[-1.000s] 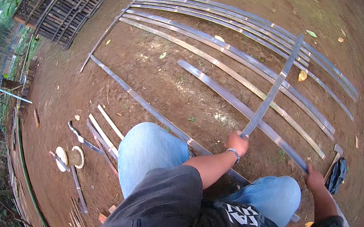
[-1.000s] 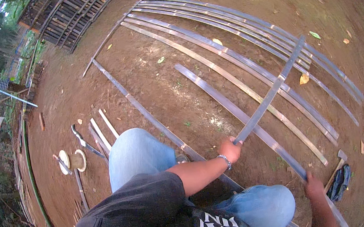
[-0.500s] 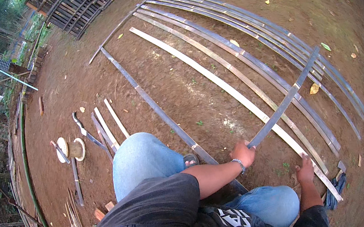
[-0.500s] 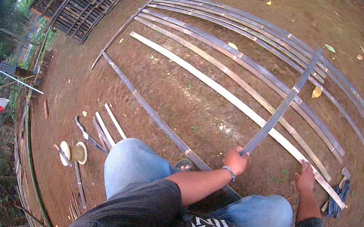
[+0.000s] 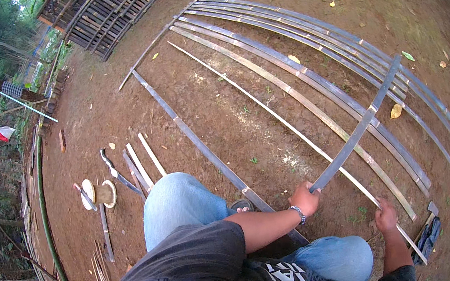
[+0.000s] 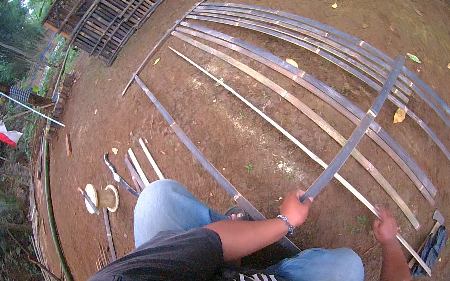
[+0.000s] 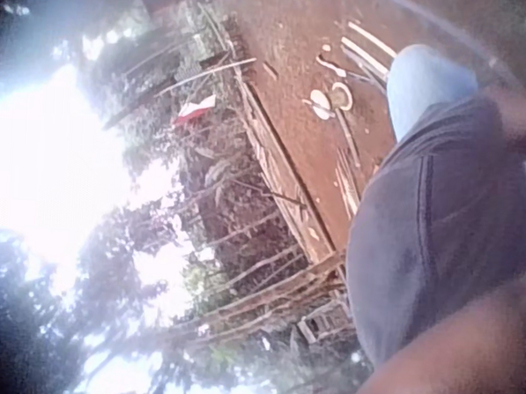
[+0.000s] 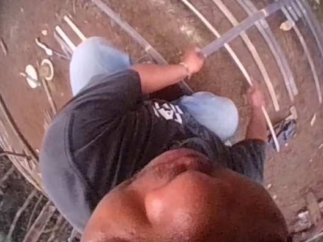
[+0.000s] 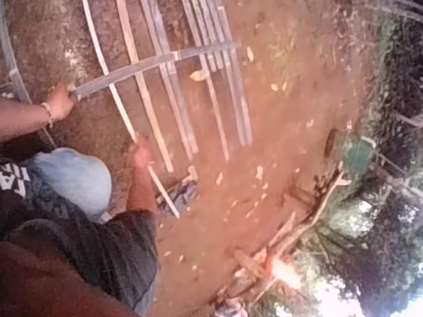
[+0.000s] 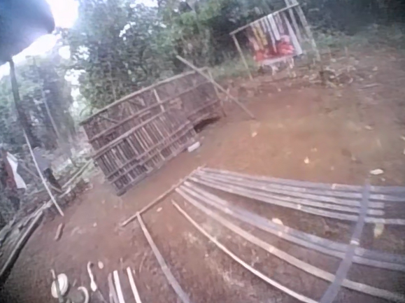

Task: The person sits on the ground and assembles a curved bamboo structure by arranging thin bamboo strips into a grid pattern. They use a hammer to drive nails into the intersections of the strips to secure them together.

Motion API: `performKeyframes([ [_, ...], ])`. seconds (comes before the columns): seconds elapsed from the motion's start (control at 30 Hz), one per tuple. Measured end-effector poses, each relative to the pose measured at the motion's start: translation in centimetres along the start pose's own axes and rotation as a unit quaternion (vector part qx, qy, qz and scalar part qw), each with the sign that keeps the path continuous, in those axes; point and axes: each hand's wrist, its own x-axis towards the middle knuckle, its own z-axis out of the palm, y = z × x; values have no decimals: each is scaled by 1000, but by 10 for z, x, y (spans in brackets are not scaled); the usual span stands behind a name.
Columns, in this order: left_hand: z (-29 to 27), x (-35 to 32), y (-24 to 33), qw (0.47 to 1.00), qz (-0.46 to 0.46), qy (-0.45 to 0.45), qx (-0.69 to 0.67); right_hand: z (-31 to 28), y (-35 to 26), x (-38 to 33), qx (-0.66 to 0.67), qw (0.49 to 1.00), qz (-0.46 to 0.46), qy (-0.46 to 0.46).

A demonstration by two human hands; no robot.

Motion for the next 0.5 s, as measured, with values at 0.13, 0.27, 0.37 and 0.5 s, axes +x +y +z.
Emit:
performKeyframes([
  [0.13,1,1,-6,1000,7,8,0,-16,-80,52,197,959,90,-183],
  [0.27,-1,-1,-5,1000,5,16,-2,-13,-151,101,57,993,-33,-101],
  [0.37,-1,-2,13,1000,-11,-16,-7,-3,-143,132,86,993,-30,-70],
  [0.5,6,5,-7,999,-12,29,33,23,-141,136,85,994,-55,-41],
])
